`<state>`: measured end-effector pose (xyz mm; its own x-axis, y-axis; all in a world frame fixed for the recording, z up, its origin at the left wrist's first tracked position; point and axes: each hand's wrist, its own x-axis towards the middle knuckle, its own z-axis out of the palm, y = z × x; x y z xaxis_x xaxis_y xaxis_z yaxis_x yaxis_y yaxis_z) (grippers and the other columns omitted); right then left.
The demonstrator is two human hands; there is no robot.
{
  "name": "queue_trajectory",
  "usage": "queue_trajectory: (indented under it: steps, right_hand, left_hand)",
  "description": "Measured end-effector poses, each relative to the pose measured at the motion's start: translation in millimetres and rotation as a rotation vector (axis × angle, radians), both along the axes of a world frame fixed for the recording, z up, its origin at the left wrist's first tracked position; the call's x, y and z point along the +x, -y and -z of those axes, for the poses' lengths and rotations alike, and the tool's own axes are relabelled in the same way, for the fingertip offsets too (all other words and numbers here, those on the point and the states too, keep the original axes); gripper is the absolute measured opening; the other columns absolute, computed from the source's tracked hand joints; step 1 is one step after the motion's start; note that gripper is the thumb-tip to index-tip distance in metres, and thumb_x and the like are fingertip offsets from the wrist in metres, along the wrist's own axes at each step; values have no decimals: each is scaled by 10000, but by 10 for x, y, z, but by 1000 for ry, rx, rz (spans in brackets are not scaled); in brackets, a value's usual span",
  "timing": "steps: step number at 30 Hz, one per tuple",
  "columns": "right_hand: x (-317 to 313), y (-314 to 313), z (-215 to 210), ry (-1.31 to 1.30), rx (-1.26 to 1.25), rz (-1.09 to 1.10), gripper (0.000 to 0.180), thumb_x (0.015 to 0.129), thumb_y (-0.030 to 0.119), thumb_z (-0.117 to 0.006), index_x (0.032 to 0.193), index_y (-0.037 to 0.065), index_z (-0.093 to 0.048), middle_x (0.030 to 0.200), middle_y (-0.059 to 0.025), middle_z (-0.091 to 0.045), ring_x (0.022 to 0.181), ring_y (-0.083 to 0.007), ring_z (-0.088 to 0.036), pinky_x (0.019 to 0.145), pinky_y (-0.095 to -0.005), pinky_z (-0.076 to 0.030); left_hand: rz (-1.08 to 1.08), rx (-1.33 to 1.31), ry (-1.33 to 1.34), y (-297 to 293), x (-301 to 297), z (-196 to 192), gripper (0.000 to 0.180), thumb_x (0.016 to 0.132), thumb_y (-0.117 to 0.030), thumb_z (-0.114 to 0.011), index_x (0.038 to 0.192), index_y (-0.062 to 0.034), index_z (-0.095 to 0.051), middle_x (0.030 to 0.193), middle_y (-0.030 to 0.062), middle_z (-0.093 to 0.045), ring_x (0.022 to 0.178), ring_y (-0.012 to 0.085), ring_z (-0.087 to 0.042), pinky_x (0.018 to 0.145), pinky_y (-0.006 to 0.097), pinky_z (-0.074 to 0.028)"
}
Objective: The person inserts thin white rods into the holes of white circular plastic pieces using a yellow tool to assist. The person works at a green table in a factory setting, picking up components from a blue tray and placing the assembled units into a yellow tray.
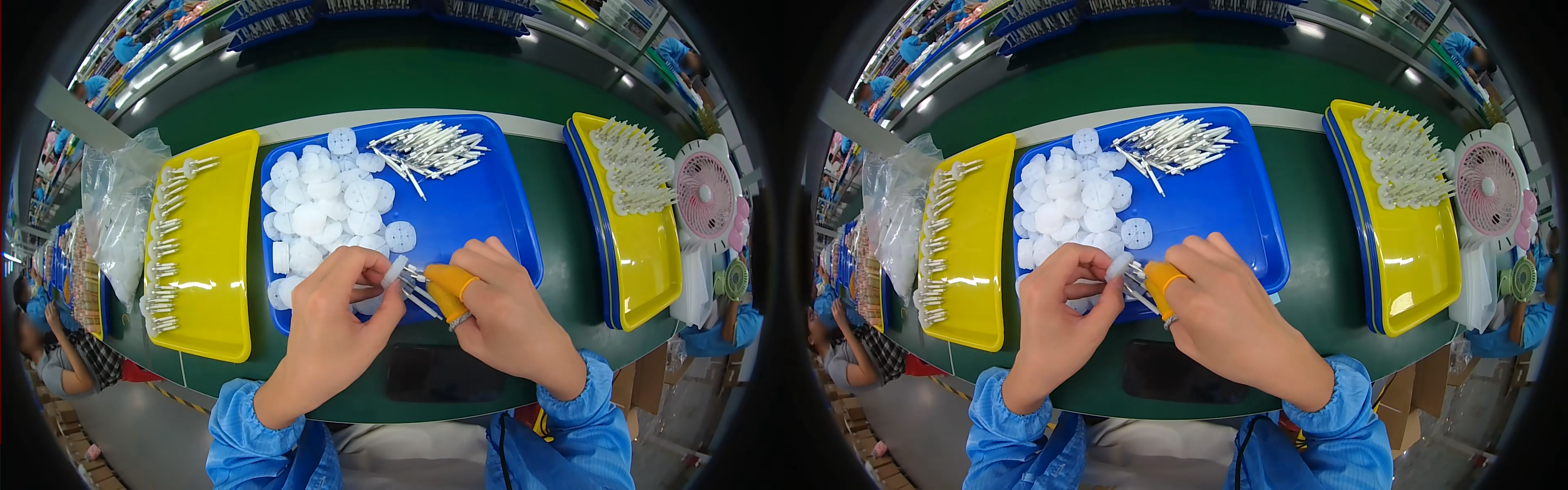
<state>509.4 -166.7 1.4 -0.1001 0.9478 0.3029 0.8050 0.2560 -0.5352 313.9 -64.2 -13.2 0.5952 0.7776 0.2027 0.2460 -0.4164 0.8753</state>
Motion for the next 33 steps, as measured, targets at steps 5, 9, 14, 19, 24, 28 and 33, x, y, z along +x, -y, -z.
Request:
queue_trajectory:
  steps: [5,9,14,19,24,28,33]
  right_hand:
    - [-58,-23,24,-16,13,11,264,655,-47,-762,918,-60,-737,943,-134,-606,916,-325,-590,816,-450,-446]
    - [-134,-18,83,-57,27,25,256,661,-47,-770,915,-62,-740,963,-138,-625,927,-325,-594,822,-446,-449]
    - [-181,4,105,-89,-1,45,292,642,-56,-769,932,-80,-752,989,-147,-643,913,-328,-594,811,-443,-458]
    - [-241,-4,117,-188,164,126,434,652,-131,-747,1072,-36,-795,861,-105,-659,731,-288,-585,671,-404,-425]
    - [-247,-11,141,-192,168,117,440,642,-141,-735,1066,-38,-794,849,-106,-653,721,-287,-576,663,-402,-418]
    - [-316,-32,183,-192,186,136,455,610,-145,-701,1044,-43,-789,827,-112,-640,714,-298,-569,656,-411,-412]
    - [-309,-61,231,-192,170,121,462,591,-132,-662,1029,-47,-783,819,-116,-631,707,-310,-563,652,-422,-411]
  left_hand:
    - [-2,-7,-18,16,-4,-2,170,900,46,-807,1004,35,-672,948,147,-710,834,258,-785,797,353,-692]
    - [2,68,-15,25,5,6,162,896,35,-812,1010,34,-698,933,154,-704,820,280,-782,772,356,-677]
    - [-1,133,-32,41,-10,24,178,882,21,-815,1037,26,-728,919,153,-696,794,298,-778,734,356,-653]
    - [-9,151,-6,57,-24,-3,178,877,27,-808,1036,28,-730,911,148,-691,772,300,-776,698,357,-630]
    - [-3,184,-18,93,-49,31,193,870,36,-806,1045,34,-723,923,149,-678,754,307,-769,650,371,-602]
    - [15,206,-50,109,-50,34,206,877,39,-795,1067,37,-716,952,150,-672,733,314,-755,619,383,-582]
    - [30,210,-91,96,-61,71,206,898,30,-782,1093,31,-713,981,153,-677,717,314,-749,616,390,-581]
